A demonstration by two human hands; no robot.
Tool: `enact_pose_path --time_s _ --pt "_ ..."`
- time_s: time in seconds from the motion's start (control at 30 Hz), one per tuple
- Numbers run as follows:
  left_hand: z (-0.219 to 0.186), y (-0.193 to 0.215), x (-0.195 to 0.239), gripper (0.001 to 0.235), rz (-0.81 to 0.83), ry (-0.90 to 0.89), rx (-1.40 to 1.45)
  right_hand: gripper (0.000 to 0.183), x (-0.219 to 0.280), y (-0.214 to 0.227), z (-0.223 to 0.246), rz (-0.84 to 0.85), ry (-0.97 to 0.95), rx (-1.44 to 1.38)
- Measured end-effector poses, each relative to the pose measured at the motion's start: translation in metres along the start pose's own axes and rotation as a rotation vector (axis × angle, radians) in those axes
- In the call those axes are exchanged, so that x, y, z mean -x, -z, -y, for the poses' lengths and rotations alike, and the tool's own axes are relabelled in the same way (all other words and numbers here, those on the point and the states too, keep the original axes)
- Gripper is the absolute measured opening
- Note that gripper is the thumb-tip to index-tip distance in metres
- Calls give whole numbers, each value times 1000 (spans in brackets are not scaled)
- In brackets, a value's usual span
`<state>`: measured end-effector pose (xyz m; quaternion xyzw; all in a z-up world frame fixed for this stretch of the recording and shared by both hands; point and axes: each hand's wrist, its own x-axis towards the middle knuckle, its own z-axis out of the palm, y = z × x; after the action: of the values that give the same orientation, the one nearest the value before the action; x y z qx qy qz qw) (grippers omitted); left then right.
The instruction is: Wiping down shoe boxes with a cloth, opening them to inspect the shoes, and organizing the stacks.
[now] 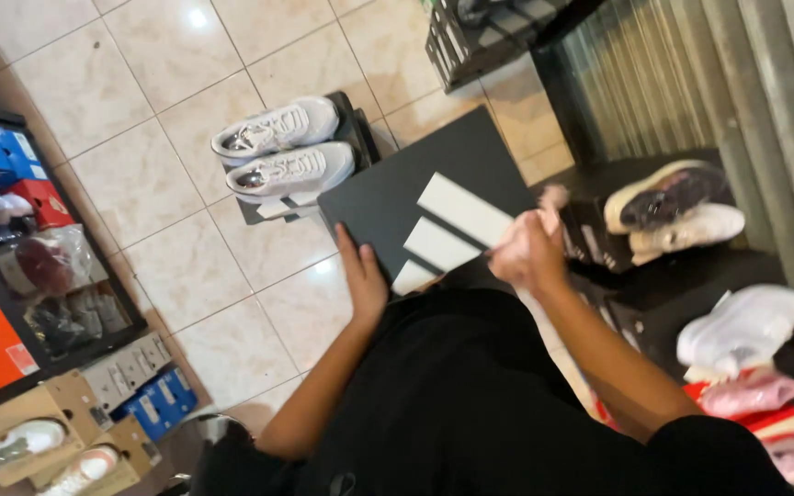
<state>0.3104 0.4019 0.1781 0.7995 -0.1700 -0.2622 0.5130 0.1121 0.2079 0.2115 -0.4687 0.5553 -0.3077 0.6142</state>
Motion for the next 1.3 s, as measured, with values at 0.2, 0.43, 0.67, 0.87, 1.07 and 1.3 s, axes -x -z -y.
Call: enact_pose_path --time_s 0.2,0.43,0.67,0.87,1.07,1.3 --pt "40 -7 -15 70 106 -139 -144 12 117 -136 26 -167 -303 -330" --pt "24 0 -5 71 123 -191 -111 56 21 -69 -69 -263 -107 -466" --pt "25 -3 -10 76 179 -158 -67 18 129 -127 -22 400 -466 -397" --pt "12 31 -21 71 318 -170 3 53 116 -81 -35 701 -477 649" --pt "-7 71 10 115 593 -373 369 41 109 -71 -39 508 -380 -218" --pt "-62 87 -3 56 370 -632 345 77 17 -52 -17 986 -487 39"
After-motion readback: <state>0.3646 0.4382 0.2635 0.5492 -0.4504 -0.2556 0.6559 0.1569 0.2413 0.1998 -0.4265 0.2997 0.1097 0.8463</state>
